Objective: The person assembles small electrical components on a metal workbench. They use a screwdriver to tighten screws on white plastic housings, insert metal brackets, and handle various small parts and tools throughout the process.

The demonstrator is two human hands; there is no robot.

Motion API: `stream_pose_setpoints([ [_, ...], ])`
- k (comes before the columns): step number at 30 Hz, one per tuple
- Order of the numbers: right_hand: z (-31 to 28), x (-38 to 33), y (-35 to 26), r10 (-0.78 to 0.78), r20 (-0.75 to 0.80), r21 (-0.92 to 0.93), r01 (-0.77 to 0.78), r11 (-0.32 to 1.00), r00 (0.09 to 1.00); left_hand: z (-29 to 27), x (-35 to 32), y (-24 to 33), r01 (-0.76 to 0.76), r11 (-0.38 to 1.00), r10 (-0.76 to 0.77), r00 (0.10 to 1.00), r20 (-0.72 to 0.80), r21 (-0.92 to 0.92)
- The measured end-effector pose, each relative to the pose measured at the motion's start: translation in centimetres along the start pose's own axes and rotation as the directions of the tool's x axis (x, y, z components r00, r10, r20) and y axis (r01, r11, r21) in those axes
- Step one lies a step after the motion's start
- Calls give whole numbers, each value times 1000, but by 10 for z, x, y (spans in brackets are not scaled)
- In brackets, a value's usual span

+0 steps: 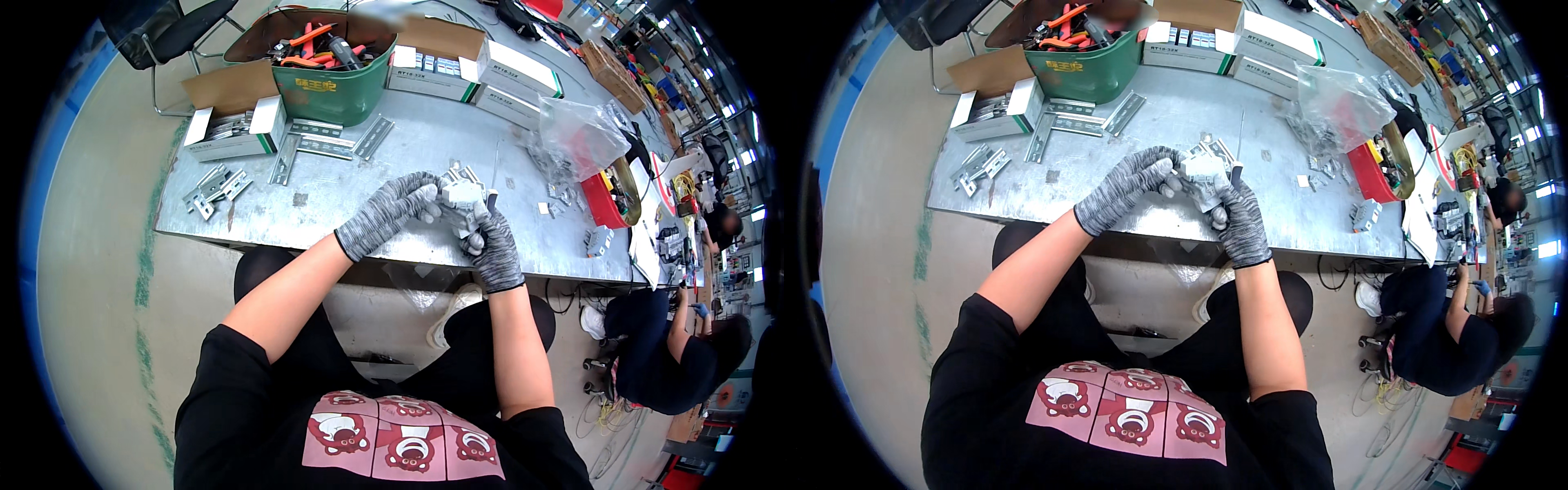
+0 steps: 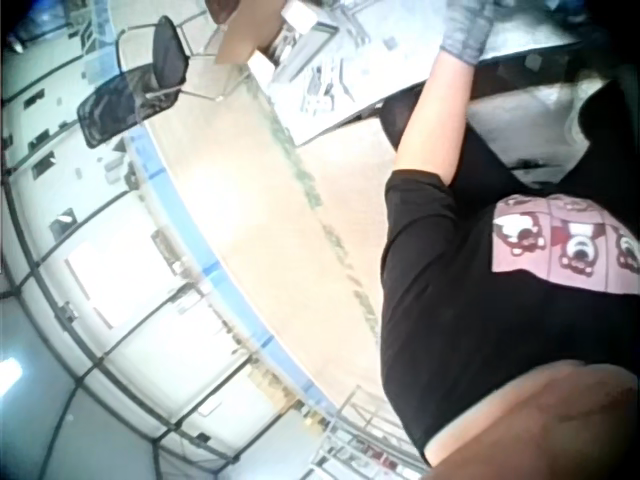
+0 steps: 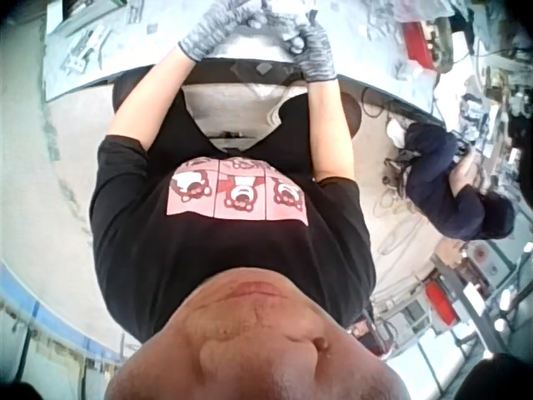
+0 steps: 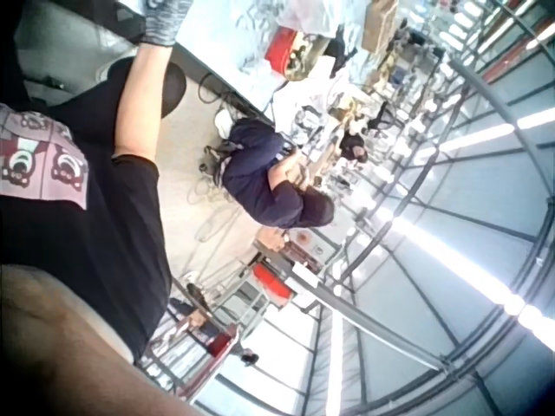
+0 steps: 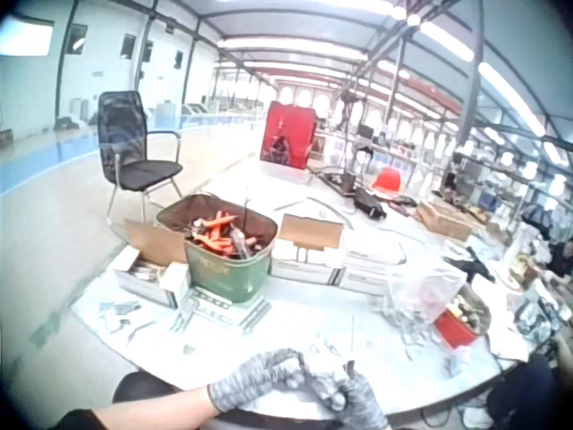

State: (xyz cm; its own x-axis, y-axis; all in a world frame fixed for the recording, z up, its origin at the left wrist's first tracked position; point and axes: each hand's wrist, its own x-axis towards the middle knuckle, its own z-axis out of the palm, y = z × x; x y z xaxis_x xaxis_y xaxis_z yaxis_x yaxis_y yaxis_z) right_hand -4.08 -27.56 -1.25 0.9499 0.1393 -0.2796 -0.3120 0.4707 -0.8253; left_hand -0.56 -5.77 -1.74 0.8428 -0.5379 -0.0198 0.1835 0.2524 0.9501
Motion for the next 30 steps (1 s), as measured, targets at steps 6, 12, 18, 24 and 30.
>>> stream_pose_setpoints([
  [6,5,10,9,122,7,285,-118,951,993,8,3,4,-122,960,167,972,-164,254],
  [12,7,10,15,233,57,410,-235,881,971,7,0,11,-45,973,80,985,-150,225],
  [18,11,10,23,248,145,445,-287,848,958,6,-5,18,2,995,17,982,-187,104],
  [24,23,1,23,170,132,429,-211,879,977,6,-3,18,55,998,-55,979,-194,-5],
  [30,12,3,7,-94,18,253,86,964,995,18,-3,14,29,962,21,983,-180,273],
])
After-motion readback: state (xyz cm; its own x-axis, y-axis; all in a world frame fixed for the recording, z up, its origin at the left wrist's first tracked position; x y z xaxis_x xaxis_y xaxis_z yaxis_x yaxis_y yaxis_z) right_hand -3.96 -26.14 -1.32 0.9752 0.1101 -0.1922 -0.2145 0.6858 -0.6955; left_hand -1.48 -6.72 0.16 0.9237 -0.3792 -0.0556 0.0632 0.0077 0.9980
